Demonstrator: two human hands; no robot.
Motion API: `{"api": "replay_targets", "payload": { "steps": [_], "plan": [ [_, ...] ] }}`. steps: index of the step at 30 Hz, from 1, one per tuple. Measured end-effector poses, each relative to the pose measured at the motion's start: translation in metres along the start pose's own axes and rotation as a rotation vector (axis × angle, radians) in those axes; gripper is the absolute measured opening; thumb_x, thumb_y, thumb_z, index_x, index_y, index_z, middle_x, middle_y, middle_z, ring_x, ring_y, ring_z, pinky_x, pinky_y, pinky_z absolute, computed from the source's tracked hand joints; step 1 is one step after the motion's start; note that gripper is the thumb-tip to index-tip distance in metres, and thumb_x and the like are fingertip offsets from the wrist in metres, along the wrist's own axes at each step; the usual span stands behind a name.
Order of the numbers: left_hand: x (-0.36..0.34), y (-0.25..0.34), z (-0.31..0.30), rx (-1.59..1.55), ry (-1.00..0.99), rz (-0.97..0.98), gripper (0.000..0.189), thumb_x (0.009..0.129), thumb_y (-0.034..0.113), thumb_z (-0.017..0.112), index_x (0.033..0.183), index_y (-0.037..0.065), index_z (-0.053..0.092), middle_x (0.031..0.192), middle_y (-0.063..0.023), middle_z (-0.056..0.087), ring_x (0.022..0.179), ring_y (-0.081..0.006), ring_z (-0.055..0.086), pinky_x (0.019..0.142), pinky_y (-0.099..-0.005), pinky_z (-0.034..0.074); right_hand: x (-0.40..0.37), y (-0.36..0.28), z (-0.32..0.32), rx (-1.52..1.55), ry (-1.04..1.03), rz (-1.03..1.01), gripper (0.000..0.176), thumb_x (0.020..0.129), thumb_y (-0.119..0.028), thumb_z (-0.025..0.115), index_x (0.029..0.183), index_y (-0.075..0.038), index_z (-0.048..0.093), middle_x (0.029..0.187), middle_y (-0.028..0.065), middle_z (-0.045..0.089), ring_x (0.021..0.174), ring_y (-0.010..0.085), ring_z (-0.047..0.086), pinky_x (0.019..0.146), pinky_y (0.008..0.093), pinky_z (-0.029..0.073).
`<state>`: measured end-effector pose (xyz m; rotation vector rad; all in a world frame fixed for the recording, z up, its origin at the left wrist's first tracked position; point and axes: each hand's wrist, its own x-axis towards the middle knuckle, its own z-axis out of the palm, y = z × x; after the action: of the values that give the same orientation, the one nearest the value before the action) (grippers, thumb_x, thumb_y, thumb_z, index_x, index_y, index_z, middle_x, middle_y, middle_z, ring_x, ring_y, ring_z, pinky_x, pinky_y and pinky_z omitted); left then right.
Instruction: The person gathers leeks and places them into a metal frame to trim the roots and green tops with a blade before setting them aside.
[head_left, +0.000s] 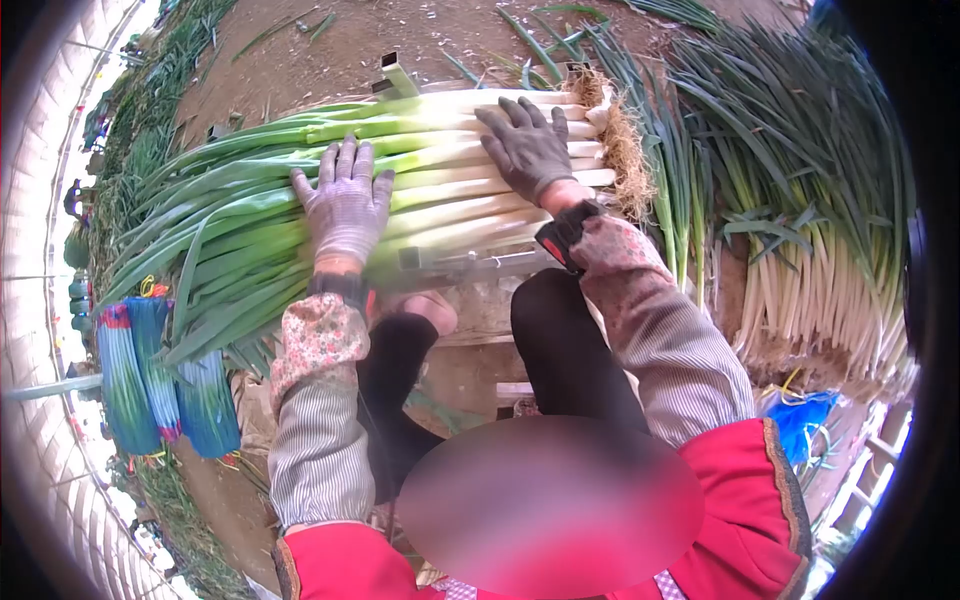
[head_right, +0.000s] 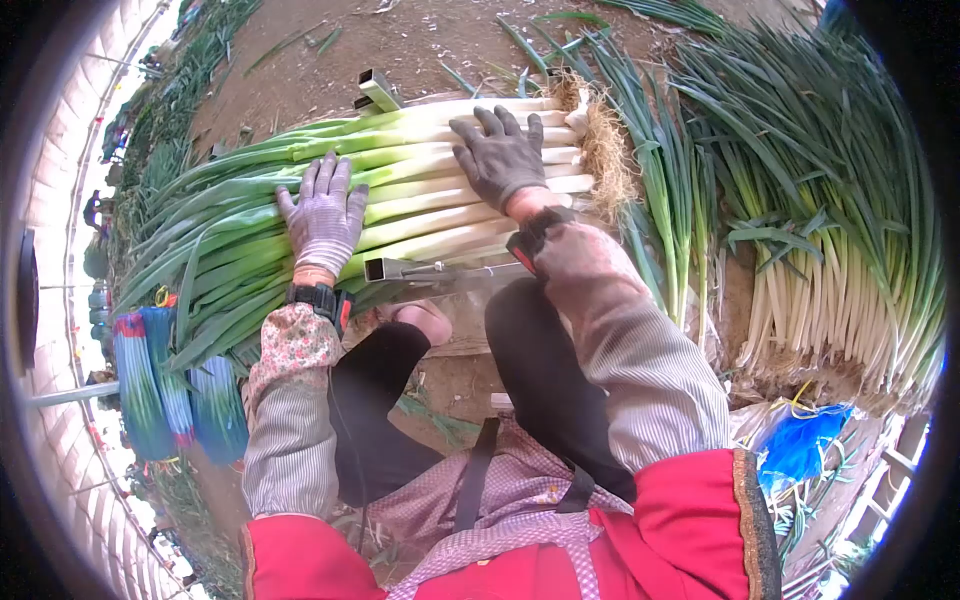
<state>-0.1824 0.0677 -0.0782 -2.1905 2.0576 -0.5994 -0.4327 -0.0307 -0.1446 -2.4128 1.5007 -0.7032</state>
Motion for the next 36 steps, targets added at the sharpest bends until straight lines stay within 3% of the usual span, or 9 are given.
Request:
{"api": "replay_targets", "payload": {
  "steps": [3,8,12,20,23,25,30,33,36],
  "plan": [
    [-0.001,0.000,0.002,-0.022,0.035,-0.001,0.052,0.101,0.048,0.049,0.143,0.019,0.056,0.155,-0.0024,0.048,0.144,-0.0241,0.041,0.116,-0.0700,0.016,-0.023,0.006,-0.005,0.035,0.110,-0.164,0.039,0.096,-0.034,0.061,0.134,-0.026,0.061,0.146,0.0081,0.054,0.142,0.0319,0.042,0.116,0.0658,0.022],
    [-0.003,-0.001,0.010,-0.017,0.173,0.032,0.045,0.098,0.043,0.055,0.137,0.020,0.060,0.150,-0.0020,0.052,0.141,-0.0234,0.043,0.115,-0.0705,0.019,-0.028,0.025,-0.010,0.185,0.326,-0.175,0.031,0.088,-0.024,0.071,0.119,-0.021,0.069,0.113,0.0027,0.071,0.103,0.0290,0.064,0.094,0.0480,0.045],
    [-0.004,-0.006,0.008,-0.104,0.218,0.029,0.039,0.095,0.040,0.062,0.130,0.021,0.063,0.146,-0.0006,0.055,0.139,-0.0222,0.045,0.114,-0.0706,0.020,-0.029,0.040,-0.034,0.010,0.116,-0.026,0.030,0.088,-0.024,0.072,0.117,-0.020,0.067,0.107,0.0040,0.070,0.102,0.0286,0.065,0.090,0.0446,0.047],
    [0.028,-0.059,-0.056,-0.254,0.199,0.197,0.032,0.091,0.042,0.069,0.117,0.024,0.068,0.111,-0.0017,0.071,0.107,-0.0275,0.066,0.102,-0.0565,0.040,-0.006,0.032,-0.091,0.302,0.296,-0.312,0.022,0.094,-0.035,0.068,0.109,-0.019,0.067,0.088,0.0102,0.070,0.084,0.0331,0.070,0.074,0.0493,0.054],
    [0.035,-0.069,-0.056,-0.172,0.074,0.208,0.030,0.092,0.043,0.068,0.116,0.024,0.069,0.113,-0.0016,0.071,0.110,-0.0275,0.065,0.103,-0.0549,0.040,0.008,0.045,-0.085,0.411,-0.061,-0.212,0.020,0.095,-0.035,0.066,0.106,-0.019,0.071,0.091,0.0099,0.072,0.087,0.0325,0.070,0.076,0.0480,0.055],
    [0.023,-0.061,-0.017,-0.066,0.042,0.137,0.033,0.093,0.045,0.066,0.118,0.025,0.068,0.140,-0.0022,0.061,0.132,-0.0242,0.053,0.110,-0.0603,0.032,0.007,0.052,-0.058,0.073,-0.133,-0.243,0.021,0.092,-0.028,0.071,0.104,-0.012,0.076,0.099,0.0111,0.074,0.092,0.0318,0.071,0.082,0.0415,0.056],
    [0.018,-0.042,0.007,-0.055,0.039,0.016,0.039,0.096,0.043,0.058,0.125,0.017,0.062,0.154,-0.0048,0.049,0.144,-0.0235,0.041,0.113,-0.0689,0.021,-0.009,0.051,-0.019,0.215,0.261,-0.099,0.018,0.090,-0.035,0.069,0.091,-0.020,0.079,0.099,0.0070,0.073,0.088,0.0333,0.069,0.082,0.0446,0.053],
    [0.007,-0.036,0.006,-0.023,-0.010,0.001,0.040,0.097,0.043,0.055,0.125,0.015,0.061,0.154,-0.0061,0.048,0.144,-0.0248,0.041,0.114,-0.0697,0.019,-0.012,0.048,-0.032,0.151,0.002,0.025,0.017,0.089,-0.035,0.070,0.091,-0.022,0.079,0.100,0.0048,0.073,0.094,0.0304,0.069,0.088,0.0442,0.051],
    [0.011,-0.031,0.006,-0.030,-0.021,-0.009,0.040,0.099,0.044,0.052,0.123,0.013,0.062,0.152,-0.0087,0.049,0.143,-0.0283,0.041,0.114,-0.0701,0.018,-0.016,0.036,-0.026,0.019,0.099,-0.004,0.015,0.089,-0.035,0.070,0.092,-0.022,0.078,0.100,0.0011,0.072,0.097,0.0276,0.068,0.095,0.0515,0.044]
  ]
}}
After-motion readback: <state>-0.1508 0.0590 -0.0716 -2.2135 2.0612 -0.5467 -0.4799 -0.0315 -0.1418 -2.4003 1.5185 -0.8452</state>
